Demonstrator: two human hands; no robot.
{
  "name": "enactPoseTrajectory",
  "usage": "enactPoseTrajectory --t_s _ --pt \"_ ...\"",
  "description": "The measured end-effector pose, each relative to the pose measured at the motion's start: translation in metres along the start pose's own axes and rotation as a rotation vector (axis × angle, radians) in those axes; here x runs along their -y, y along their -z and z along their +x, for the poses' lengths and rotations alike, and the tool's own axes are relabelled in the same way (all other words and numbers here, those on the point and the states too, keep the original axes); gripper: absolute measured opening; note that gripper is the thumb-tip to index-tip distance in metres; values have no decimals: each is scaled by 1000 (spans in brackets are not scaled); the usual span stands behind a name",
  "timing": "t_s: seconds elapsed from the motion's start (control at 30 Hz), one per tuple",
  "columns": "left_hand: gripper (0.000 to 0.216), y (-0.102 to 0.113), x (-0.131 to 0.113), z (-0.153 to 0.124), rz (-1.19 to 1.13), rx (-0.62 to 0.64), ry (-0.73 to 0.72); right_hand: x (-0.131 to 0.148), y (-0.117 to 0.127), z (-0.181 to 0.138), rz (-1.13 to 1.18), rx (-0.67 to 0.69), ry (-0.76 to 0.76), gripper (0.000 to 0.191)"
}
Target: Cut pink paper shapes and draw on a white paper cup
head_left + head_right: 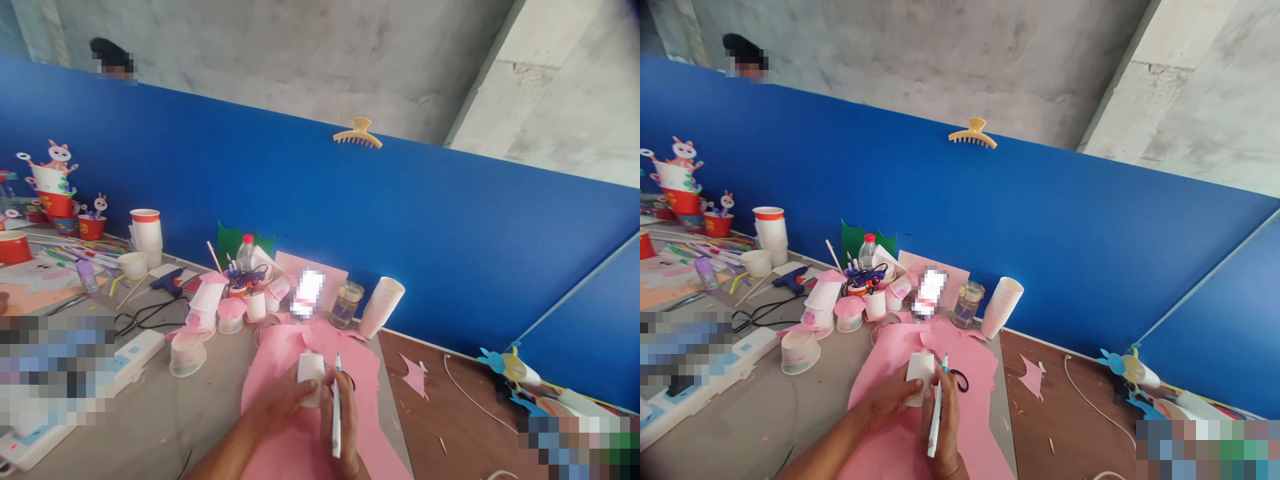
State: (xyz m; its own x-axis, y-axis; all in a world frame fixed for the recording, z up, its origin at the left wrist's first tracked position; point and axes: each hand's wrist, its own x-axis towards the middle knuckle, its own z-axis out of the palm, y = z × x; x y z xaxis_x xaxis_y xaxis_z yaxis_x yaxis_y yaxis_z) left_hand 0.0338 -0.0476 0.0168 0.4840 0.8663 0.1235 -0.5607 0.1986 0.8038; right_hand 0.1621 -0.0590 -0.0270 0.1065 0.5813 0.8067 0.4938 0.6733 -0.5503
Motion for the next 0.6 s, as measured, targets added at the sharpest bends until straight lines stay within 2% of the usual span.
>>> enactPoseTrajectory --t_s 0.23,0.47,0.6 --pt "34 1 0 0 -49 46 -23 -4 8 -5 -69 13 89 36" --pt "35 8 7 3 -26 -41 11 1 7 -1 13 -30 -43 27" --pt "34 8 7 4 -39 -8 13 11 9 8 58 9 9 18"
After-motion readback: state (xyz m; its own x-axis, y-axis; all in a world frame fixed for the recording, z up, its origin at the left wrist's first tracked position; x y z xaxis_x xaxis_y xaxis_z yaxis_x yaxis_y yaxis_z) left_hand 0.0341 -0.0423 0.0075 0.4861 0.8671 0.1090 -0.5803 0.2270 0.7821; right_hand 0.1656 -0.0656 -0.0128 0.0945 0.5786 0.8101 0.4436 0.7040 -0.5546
